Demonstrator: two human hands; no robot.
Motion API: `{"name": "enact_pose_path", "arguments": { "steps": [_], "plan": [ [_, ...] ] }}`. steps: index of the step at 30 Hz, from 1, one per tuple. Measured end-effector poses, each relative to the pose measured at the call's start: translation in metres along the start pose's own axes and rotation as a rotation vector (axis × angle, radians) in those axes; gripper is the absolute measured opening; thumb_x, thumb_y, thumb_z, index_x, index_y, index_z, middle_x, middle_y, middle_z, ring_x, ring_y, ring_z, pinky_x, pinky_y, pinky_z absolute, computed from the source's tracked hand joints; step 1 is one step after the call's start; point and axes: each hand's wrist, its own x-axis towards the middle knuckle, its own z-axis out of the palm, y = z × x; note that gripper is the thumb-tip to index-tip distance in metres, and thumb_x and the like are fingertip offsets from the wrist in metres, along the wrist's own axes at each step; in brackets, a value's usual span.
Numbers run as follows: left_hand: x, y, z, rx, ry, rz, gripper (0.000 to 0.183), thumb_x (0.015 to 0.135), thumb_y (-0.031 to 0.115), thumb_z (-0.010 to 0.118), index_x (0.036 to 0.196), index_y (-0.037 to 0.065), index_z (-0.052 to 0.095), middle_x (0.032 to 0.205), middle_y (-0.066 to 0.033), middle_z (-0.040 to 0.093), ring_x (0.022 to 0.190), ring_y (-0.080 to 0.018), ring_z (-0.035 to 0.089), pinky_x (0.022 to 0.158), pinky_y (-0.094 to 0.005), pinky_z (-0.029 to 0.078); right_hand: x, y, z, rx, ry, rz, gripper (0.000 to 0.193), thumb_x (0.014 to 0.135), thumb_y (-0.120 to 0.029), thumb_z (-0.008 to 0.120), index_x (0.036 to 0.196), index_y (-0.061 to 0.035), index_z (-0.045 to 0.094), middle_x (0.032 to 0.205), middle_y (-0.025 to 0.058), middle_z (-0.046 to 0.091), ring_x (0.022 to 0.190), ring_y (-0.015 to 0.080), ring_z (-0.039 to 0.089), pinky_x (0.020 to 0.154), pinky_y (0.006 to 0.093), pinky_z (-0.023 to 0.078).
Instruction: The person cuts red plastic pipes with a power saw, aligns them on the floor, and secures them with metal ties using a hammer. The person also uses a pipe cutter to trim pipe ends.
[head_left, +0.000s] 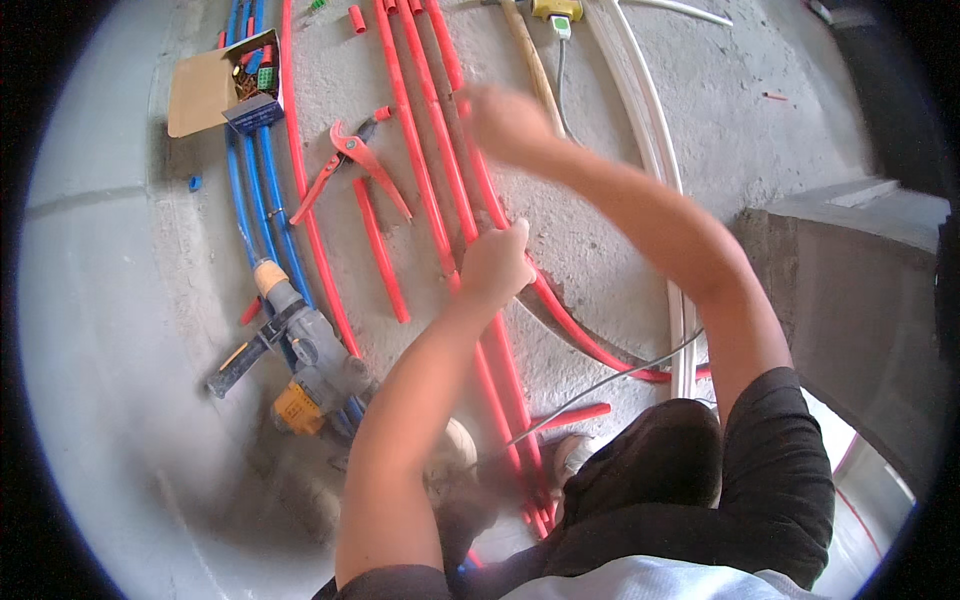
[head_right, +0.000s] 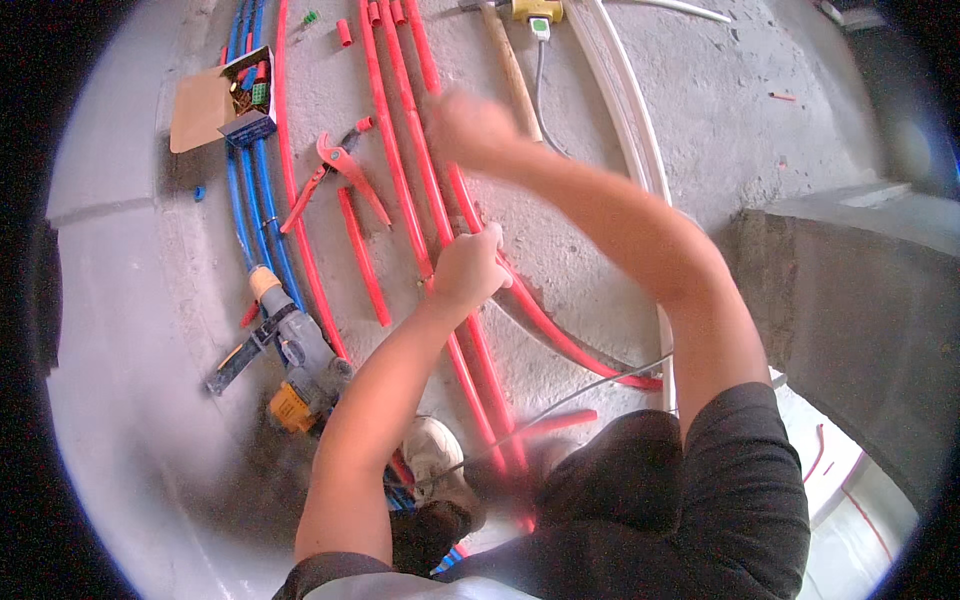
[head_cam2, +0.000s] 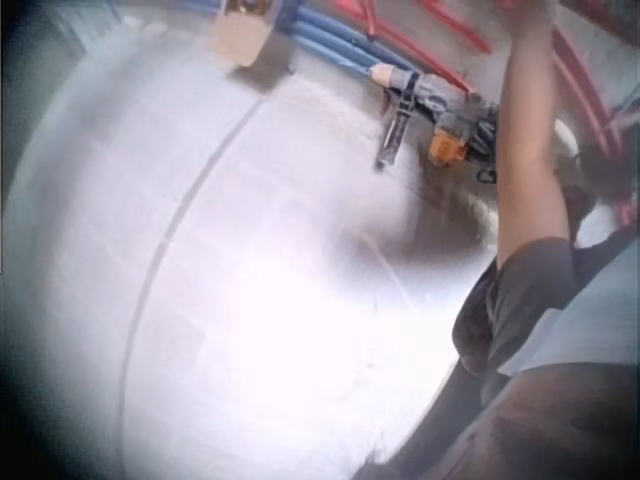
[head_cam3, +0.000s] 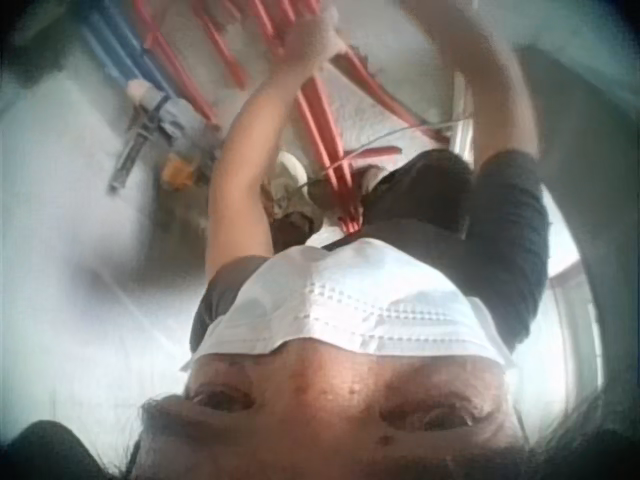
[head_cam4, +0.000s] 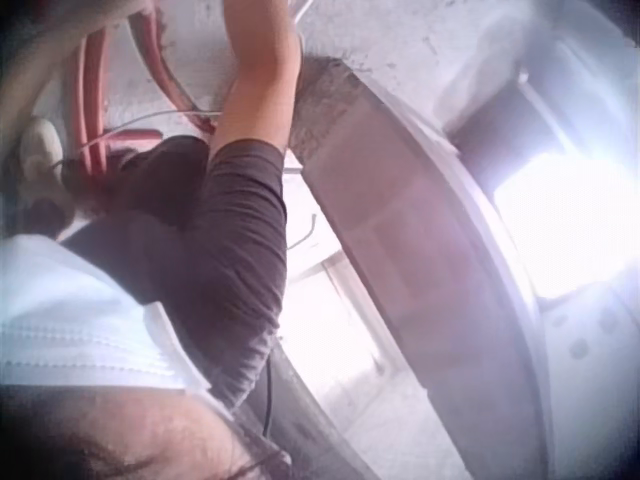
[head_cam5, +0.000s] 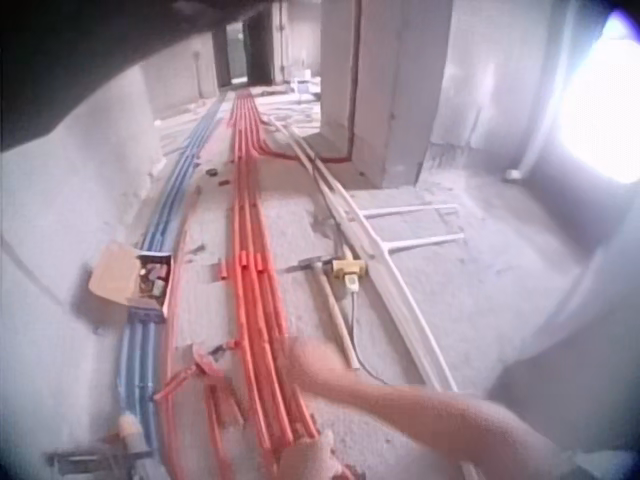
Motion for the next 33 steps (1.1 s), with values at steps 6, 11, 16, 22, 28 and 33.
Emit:
{"name": "enact_pose_path", "arguments": {
  "steps": [6,11,16,22,28,33],
  "plan": [
    [0.012,0.023,-0.003,-0.036,-0.055,0.046,0.055,0.072,0.018,0.092,0.117,0.001,0.066,0.098,-0.0275,0.075,0.1,-0.0466,0.073,0.089,-0.0546,0.056,0.078,0.132,-0.027,-0.252,0.316,0.232,0.041,0.099,-0.023,0.062,0.132,0.0013,0.065,0.132,0.0246,0.069,0.115,0.0423,0.072,0.096,0.0482,0.061],
    [0.004,0.016,-0.01,-0.007,-0.031,0.061,0.046,0.073,0.014,0.088,0.11,0.001,0.064,0.093,-0.0266,0.074,0.098,-0.0465,0.073,0.085,-0.0571,0.057,0.085,0.114,-0.062,0.51,0.105,0.352,0.02,0.088,-0.019,0.07,0.097,-0.0011,0.072,0.091,0.0084,0.069,0.074,0.0219,0.067,0.07,0.0405,0.057],
    [0.003,-0.005,-0.005,0.053,-0.061,0.061,0.047,0.075,0.017,0.086,0.114,0.001,0.067,0.099,-0.0262,0.075,0.1,-0.0459,0.073,0.086,-0.0558,0.056,-0.037,0.077,-0.042,0.73,0.124,0.114,0.027,0.098,-0.016,0.073,0.117,0.0015,0.069,0.084,0.0083,0.067,0.071,0.0175,0.064,0.063,0.0368,0.051],
    [0.002,0.0,-0.005,0.005,-0.039,0.1,0.029,0.08,0.006,0.069,0.109,0.001,0.067,0.091,-0.0231,0.075,0.093,-0.0427,0.075,0.083,-0.0557,0.058,-0.091,0.076,-0.033,0.233,0.039,0.043,0.036,0.104,-0.026,0.073,0.131,-0.0028,0.067,0.081,0.0043,0.063,0.074,0.0147,0.06,0.068,0.0354,0.051],
    [0.008,-0.006,0.001,0.002,-0.023,0.137,0.042,0.073,0.018,0.082,0.107,0.0,0.064,0.09,-0.0234,0.074,0.093,-0.0446,0.074,0.082,-0.0563,0.057,-0.101,0.048,-0.041,1.056,0.039,-0.111,0.032,0.111,-0.031,0.064,0.127,-0.0032,0.066,0.079,-0.0011,0.055,0.062,0.0093,0.051,0.056,0.0314,0.045],
    [0.009,-0.005,0.003,0.008,0.014,0.159,0.04,0.073,0.015,0.081,0.105,0.0,0.063,0.085,-0.022,0.073,0.088,-0.0454,0.073,0.079,-0.0574,0.056,-0.084,0.048,-0.039,0.485,0.153,0.129,0.029,0.111,-0.031,0.061,0.113,-0.0023,0.064,0.074,0.0093,0.061,0.065,0.021,0.06,0.061,0.0394,0.047]
  ]
}}
